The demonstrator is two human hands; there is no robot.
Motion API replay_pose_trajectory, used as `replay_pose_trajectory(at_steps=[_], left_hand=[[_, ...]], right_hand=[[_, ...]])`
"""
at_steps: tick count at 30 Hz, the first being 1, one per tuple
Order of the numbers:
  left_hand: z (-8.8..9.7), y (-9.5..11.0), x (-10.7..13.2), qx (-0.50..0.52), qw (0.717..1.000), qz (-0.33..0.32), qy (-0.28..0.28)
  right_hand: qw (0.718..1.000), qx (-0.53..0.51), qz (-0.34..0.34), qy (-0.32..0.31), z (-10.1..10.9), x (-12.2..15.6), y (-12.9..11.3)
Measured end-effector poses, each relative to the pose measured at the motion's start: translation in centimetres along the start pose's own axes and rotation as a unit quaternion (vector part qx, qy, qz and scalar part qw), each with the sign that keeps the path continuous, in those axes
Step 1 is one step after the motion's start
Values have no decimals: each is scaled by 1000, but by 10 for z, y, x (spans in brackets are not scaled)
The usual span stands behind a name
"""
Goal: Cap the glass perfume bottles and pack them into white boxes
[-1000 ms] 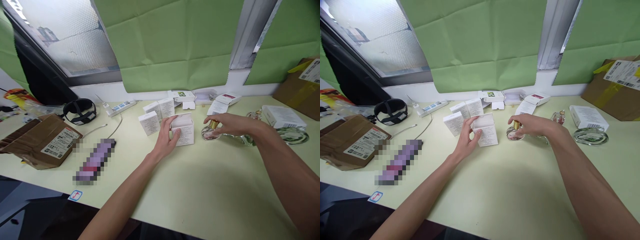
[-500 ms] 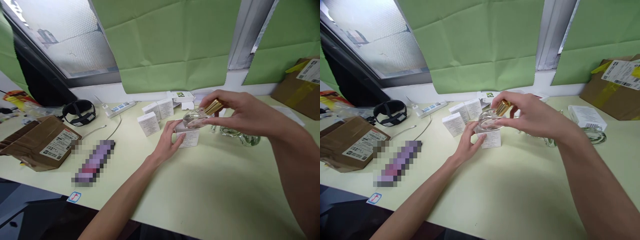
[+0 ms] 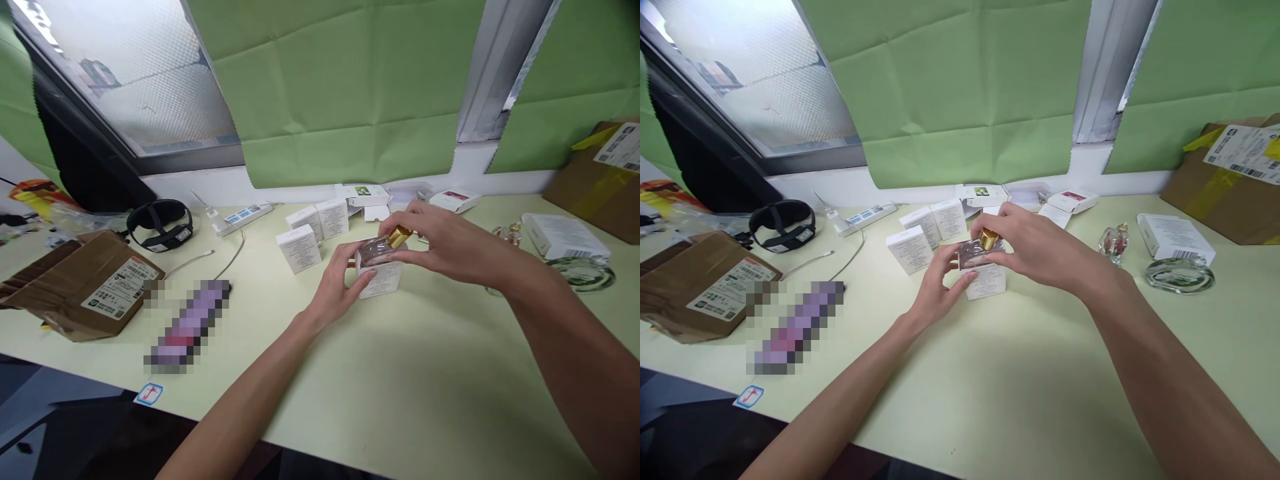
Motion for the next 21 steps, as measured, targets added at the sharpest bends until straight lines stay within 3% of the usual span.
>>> replay_pose_trajectory(at_steps=[7,21], left_hand=[[0,3,-3,24,999,19,-11],[1,7,-2,-2,1000,-1,-1]], right_hand=[[1000,23,1,-18,-8,0,-7],[999,20,12,-24,-25,-1,-8]])
Point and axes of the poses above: each hand's wrist, its own x-axis away from the middle knuckle, its own z-axis out of the back of the hand, y = z × x, the point moved 7 cm from there along -x, towards the middle knuckle, and after that the axes turned 13 degrees about y, right-handed, at the moved point
